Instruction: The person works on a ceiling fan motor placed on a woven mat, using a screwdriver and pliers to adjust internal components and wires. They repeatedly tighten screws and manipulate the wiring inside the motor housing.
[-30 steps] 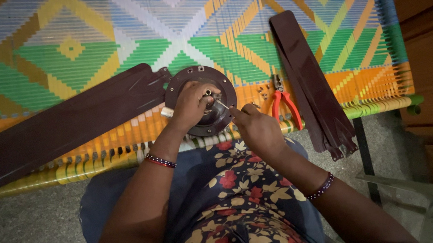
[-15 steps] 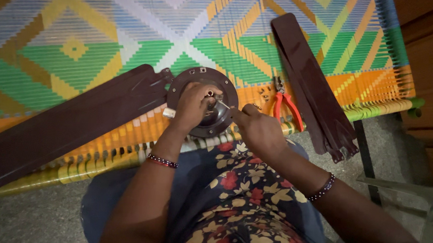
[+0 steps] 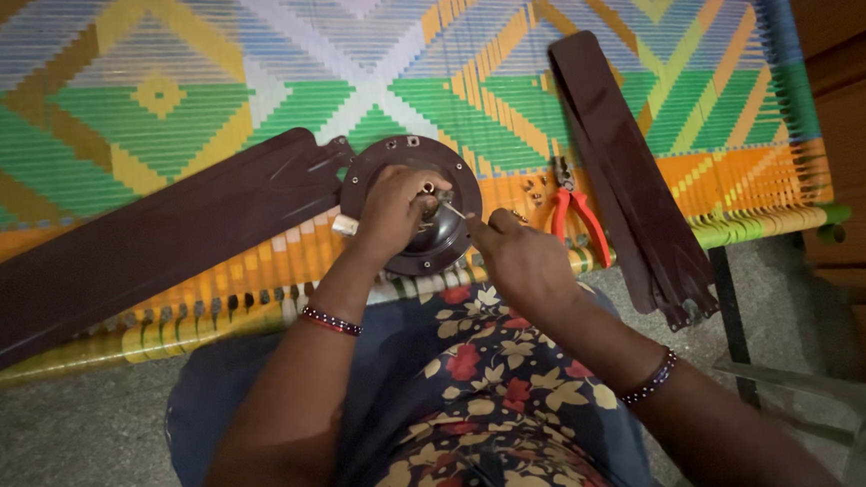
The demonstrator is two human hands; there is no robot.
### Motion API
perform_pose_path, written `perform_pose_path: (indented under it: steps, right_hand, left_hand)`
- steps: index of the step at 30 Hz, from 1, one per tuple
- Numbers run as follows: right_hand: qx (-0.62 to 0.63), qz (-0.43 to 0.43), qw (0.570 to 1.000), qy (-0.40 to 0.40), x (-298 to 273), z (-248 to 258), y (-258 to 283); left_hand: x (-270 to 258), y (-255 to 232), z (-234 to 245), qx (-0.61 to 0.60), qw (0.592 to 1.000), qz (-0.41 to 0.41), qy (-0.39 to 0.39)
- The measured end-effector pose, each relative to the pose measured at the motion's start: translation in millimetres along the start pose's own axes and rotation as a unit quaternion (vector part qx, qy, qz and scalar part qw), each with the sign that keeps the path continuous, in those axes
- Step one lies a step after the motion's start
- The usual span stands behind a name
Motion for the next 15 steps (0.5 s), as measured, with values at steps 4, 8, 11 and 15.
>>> perform_pose_path:
  steps: [4,8,11,15]
  right_hand:
    - [-0.053,0.049,0.997,0.021,1,-4,6]
    - [-0.109,0.086,0.989,0.053,-4,-19,9]
    - [-0.041,0.053,0.997,0.029,2,-26,0]
    - [0.160,0.027,0.983,-0.086,14,-14,-18]
  left_hand:
    - [-1,3,-1,-0.006,1.000,0.018,0.006]
    - [-1,4,-1,0.001,1.000,-0.005,-0.001]
    - [-2,9,-1,-0.009,1.000,-0.004,-0.013]
    - [-2,14,-3,-0.021,1.000,0.003,-0.016]
Point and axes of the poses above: each hand's wrist, its own x-axis towards the middle knuckle, its own z-axis out of the back of the hand, y = z × x, the point moved 10 cm from there along x, towards the middle knuckle, and after that the axes turned 6 degrees about -y, right-handed, at the moved point
